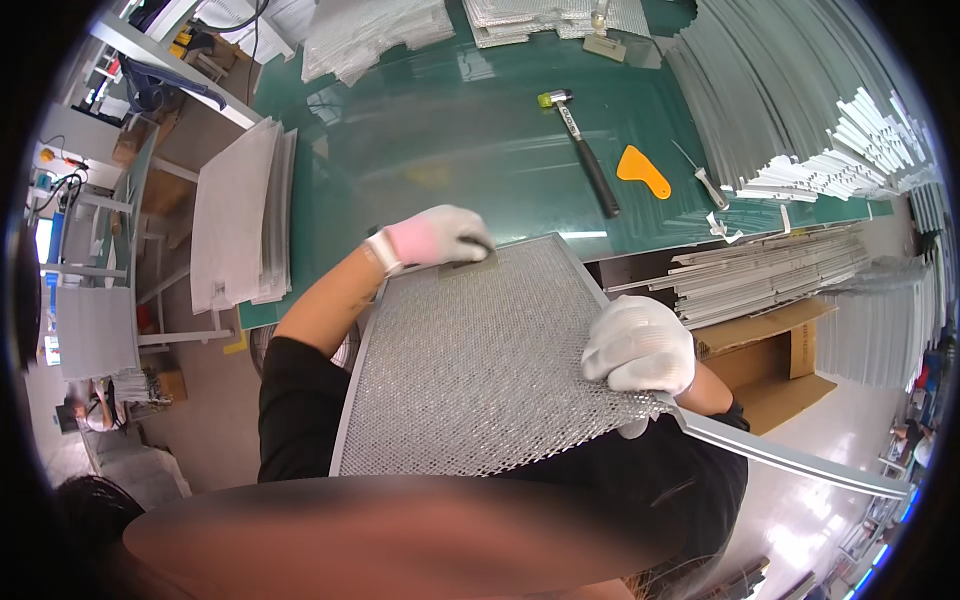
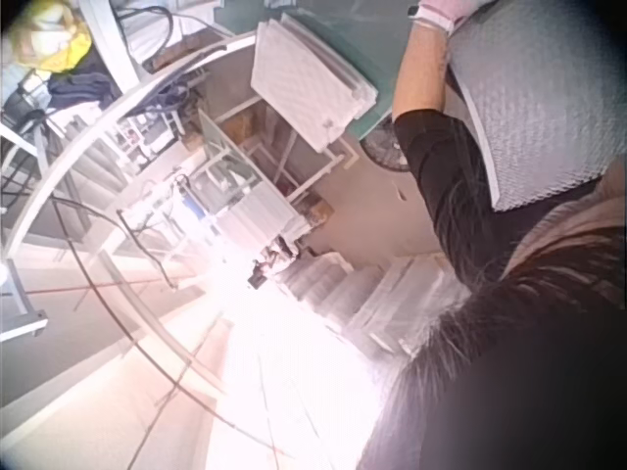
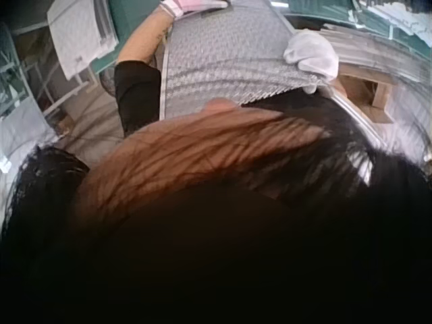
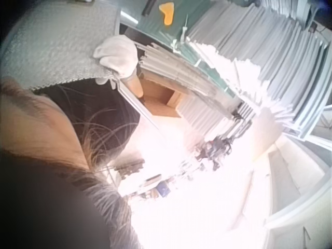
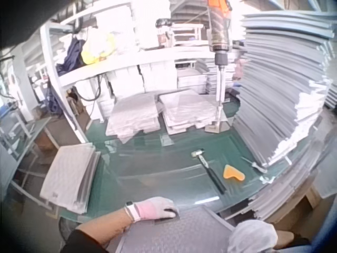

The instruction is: Assembling metal mesh filters by attaching metal frames and securing components using a hammer and electric screwdriver.

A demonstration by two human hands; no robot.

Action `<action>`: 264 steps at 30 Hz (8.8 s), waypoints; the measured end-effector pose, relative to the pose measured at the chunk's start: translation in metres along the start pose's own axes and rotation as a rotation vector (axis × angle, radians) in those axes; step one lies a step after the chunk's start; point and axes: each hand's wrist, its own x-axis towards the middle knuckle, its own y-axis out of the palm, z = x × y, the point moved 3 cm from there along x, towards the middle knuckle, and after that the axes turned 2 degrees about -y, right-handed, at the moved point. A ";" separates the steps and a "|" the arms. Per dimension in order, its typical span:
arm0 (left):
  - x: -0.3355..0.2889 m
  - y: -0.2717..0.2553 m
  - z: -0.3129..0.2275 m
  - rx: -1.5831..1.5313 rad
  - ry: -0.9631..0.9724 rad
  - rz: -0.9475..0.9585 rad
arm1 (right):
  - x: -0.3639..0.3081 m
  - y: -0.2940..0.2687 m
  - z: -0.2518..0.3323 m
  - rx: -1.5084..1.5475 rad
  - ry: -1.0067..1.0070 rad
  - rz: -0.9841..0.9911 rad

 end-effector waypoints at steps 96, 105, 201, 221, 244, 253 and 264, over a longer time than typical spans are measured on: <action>-0.134 -0.100 -0.093 -0.430 -0.167 -1.234 | 0.069 -0.050 -0.137 -0.359 0.537 -0.729; -0.139 -0.087 -0.095 -0.273 0.023 -1.661 | 0.061 -0.039 -0.121 -0.155 0.461 -0.592; 0.001 -0.134 -0.154 1.042 0.286 -0.600 | -0.076 -0.056 -0.089 -0.176 1.284 -0.267; 0.000 -0.131 -0.148 1.042 0.259 -0.794 | 0.008 -0.051 0.014 -0.862 0.650 0.168; 0.012 -0.091 -0.144 0.837 0.096 -1.272 | 0.079 -0.083 0.046 -1.031 0.707 0.634; 0.014 -0.086 -0.142 0.821 0.111 -1.315 | 0.049 -0.072 0.026 -0.890 0.623 0.280; 0.026 -0.073 -0.159 0.676 0.290 -1.224 | -0.045 -0.093 -0.111 -1.239 0.885 0.195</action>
